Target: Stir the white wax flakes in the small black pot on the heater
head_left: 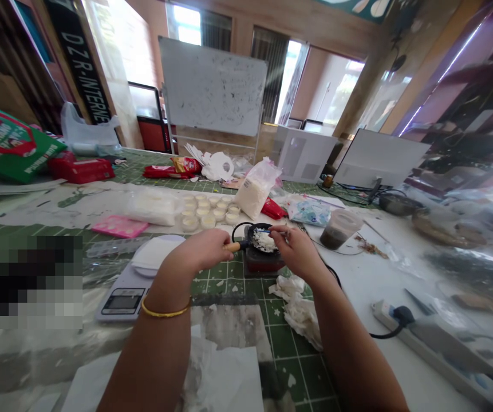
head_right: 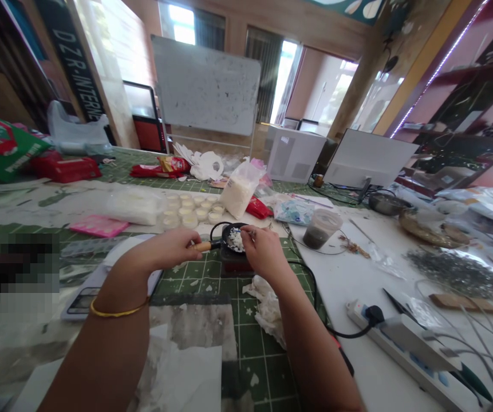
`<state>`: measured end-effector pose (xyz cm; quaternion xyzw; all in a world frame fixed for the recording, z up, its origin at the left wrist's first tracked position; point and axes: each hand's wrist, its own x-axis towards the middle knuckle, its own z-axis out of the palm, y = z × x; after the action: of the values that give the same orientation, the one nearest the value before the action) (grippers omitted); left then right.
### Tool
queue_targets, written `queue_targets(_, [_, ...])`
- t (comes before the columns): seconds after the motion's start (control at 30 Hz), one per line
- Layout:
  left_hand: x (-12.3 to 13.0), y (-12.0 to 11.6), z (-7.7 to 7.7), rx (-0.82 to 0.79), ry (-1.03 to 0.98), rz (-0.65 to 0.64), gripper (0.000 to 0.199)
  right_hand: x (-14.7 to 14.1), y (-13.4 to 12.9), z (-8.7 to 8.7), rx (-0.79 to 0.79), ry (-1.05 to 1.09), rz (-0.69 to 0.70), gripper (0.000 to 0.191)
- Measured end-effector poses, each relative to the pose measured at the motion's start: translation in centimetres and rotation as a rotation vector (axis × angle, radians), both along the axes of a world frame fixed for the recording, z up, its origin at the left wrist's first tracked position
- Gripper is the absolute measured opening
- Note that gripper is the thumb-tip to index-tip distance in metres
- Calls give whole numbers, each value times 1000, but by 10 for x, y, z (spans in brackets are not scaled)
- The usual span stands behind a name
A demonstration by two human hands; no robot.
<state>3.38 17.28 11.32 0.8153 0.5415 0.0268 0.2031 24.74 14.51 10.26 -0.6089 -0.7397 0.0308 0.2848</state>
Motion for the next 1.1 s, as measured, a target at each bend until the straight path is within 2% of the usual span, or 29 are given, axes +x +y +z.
queue_targets(0.17, [-1,1,-1,-3,-2,-9,20,4,2,-2,48,41,-60,30])
queue_targets(0.37, [0,0,0,11,-3,-13,21,5,5,-3,-3,15,-21,30])
queue_targets(0.53, [0,2,-3,8,3,-14,20,6,4,-3,72,86,-44,29])
queue_targets(0.67, [1,3,-5,6,6,-11,21,3,3,-3,12,62,16,30])
queue_targets(0.73, [1,2,-4,10,4,-11,20,4,3,-2,-11,52,-1,30])
queue_targets(0.9, [0,1,-1,-3,-4,-15,20,8,4,-2,59,83,-53,30])
queue_targets(1.1, [0,2,-2,14,-3,-23,20,10,5,-2,-10,49,-26,29])
